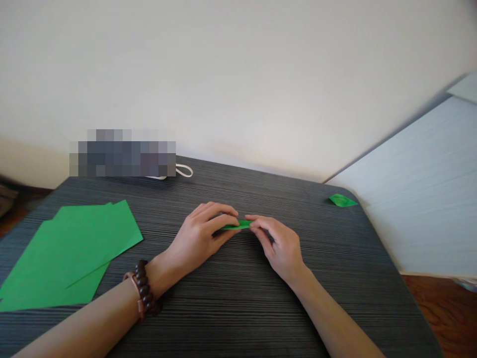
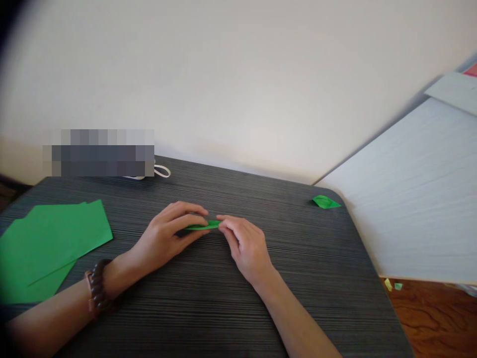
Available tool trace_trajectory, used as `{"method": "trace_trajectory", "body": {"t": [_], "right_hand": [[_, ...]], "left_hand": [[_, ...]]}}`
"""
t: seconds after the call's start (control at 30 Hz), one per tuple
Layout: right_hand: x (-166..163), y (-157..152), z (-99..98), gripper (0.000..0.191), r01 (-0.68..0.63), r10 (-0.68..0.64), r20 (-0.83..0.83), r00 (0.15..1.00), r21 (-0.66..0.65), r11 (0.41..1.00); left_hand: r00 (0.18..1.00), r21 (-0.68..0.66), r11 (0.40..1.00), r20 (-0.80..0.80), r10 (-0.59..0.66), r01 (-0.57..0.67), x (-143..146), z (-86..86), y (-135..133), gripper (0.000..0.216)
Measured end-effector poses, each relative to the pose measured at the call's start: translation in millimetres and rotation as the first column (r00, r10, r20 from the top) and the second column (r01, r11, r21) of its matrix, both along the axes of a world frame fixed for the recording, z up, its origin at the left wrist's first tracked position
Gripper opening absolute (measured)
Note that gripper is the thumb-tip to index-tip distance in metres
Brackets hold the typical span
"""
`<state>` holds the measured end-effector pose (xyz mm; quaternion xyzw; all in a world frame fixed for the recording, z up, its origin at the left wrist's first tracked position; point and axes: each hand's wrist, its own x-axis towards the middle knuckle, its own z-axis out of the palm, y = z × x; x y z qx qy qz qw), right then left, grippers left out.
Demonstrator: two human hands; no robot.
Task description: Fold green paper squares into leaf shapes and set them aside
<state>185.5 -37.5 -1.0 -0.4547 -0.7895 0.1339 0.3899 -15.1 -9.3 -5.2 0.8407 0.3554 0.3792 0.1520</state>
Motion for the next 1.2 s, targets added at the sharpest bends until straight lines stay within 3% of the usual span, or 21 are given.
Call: {"method": "trace_trajectory", "body": {"t": [0.23, 0.5, 0.73, 1.0, 1.2], "right_hand": [[-1.7, -1.7, -3.1, 0.007, 0.044, -0.048, -0.084, 0.995, -0.050, 0.998], [-2.2, -1.7, -0.5, 0.008, -0.028, 0.018, -0.091, 0.996, -0.106, 0.994], [-3.2, -1.9, -2.8, 0.007, 0.029, -0.050, -0.177, 0.983, -0.115, 0.993], [-0.5, -0.8, -0.4, 0.010, -0.075, 0.073, -0.031, 0.997, -0.053, 0.996], [-2.0, -1.3, -1.3, 0.009, -0.086, 0.085, -0.058, 0.995, -0.027, 0.996]], "left_hand": [[0.995, -0.090, 0.994, 0.088, -0.049, 0.057, 0.6, 1.9, 0.1, 0.011], [0.992, -0.197, 0.974, 0.086, -0.096, 0.111, 1.0, 3.0, -2.6, 0.012], [0.989, -0.185, 0.978, 0.125, -0.080, 0.102, 2.1, 6.3, -2.2, 0.012], [0.992, -0.177, 0.978, 0.082, -0.096, 0.109, 3.7, 6.5, -5.6, 0.014], [0.988, -0.127, 0.984, 0.110, -0.113, 0.126, 4.9, 7.4, -5.0, 0.014]]}}
